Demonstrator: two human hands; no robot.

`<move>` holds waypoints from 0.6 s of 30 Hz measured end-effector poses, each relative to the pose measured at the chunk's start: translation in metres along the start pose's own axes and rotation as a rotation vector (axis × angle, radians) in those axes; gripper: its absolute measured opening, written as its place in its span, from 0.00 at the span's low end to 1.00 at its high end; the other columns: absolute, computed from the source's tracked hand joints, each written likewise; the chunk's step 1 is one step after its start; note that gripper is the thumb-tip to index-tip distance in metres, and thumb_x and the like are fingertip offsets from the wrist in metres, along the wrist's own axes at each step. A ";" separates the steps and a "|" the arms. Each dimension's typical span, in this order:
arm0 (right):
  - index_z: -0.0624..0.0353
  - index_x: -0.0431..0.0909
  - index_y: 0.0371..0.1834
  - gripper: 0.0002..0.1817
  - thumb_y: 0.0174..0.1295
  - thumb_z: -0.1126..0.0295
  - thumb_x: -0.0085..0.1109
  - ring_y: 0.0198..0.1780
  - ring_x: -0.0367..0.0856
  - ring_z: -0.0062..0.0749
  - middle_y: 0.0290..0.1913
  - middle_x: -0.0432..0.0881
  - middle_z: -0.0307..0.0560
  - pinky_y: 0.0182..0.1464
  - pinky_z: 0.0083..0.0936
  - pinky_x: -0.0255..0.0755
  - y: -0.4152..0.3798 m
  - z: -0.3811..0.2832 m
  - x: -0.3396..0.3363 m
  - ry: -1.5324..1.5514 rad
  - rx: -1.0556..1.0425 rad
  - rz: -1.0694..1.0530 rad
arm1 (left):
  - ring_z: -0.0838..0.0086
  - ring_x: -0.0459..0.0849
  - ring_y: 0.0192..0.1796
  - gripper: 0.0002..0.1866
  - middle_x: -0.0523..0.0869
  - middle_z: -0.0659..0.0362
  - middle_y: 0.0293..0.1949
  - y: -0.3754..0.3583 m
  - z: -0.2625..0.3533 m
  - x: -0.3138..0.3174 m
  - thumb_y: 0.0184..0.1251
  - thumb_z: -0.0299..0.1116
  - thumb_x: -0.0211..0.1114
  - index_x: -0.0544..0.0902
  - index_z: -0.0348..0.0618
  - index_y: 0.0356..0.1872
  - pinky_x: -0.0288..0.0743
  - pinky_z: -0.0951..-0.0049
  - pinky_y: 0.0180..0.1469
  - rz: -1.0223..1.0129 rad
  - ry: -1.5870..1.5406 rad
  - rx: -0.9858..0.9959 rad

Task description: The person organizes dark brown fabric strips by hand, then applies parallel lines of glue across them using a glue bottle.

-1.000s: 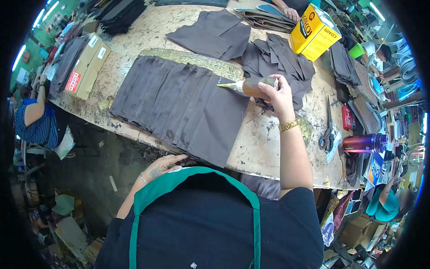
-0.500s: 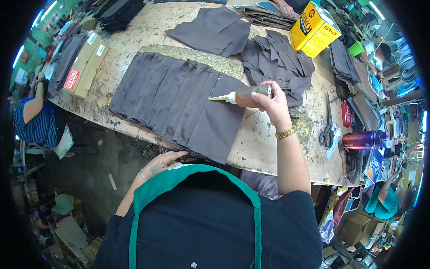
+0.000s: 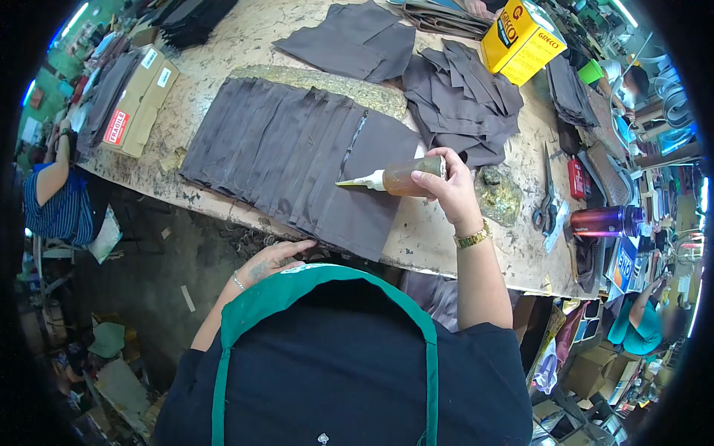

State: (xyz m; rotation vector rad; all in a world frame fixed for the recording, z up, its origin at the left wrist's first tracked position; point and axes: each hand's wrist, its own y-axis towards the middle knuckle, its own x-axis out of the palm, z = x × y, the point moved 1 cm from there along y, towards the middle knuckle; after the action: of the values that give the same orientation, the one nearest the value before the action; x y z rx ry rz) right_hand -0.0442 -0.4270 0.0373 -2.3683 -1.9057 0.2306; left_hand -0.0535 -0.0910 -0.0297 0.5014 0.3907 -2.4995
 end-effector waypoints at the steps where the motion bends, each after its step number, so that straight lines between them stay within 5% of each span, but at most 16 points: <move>1: 0.58 0.69 0.42 0.19 0.46 0.72 0.65 0.24 0.70 0.13 0.29 0.74 0.36 0.21 0.11 0.63 -0.003 0.001 0.001 0.001 0.006 0.000 | 0.62 0.77 0.43 0.23 0.78 0.51 0.38 0.000 -0.001 0.000 0.63 0.39 0.55 0.68 0.48 0.59 0.69 0.68 0.47 -0.001 0.002 0.013; 18: 0.56 0.68 0.43 0.21 0.44 0.75 0.63 0.30 0.71 0.14 0.31 0.74 0.34 0.29 0.10 0.65 -0.053 0.003 0.022 0.004 0.059 -0.068 | 0.62 0.78 0.44 0.28 0.79 0.50 0.40 -0.001 -0.006 0.000 0.59 0.38 0.59 0.64 0.51 0.62 0.70 0.68 0.48 -0.039 -0.033 0.055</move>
State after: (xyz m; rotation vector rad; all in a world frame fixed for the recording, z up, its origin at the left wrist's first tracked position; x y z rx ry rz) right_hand -0.0915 -0.3941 0.0422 -2.2610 -1.9451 0.2727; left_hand -0.0523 -0.0882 -0.0351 0.4782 0.3229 -2.5585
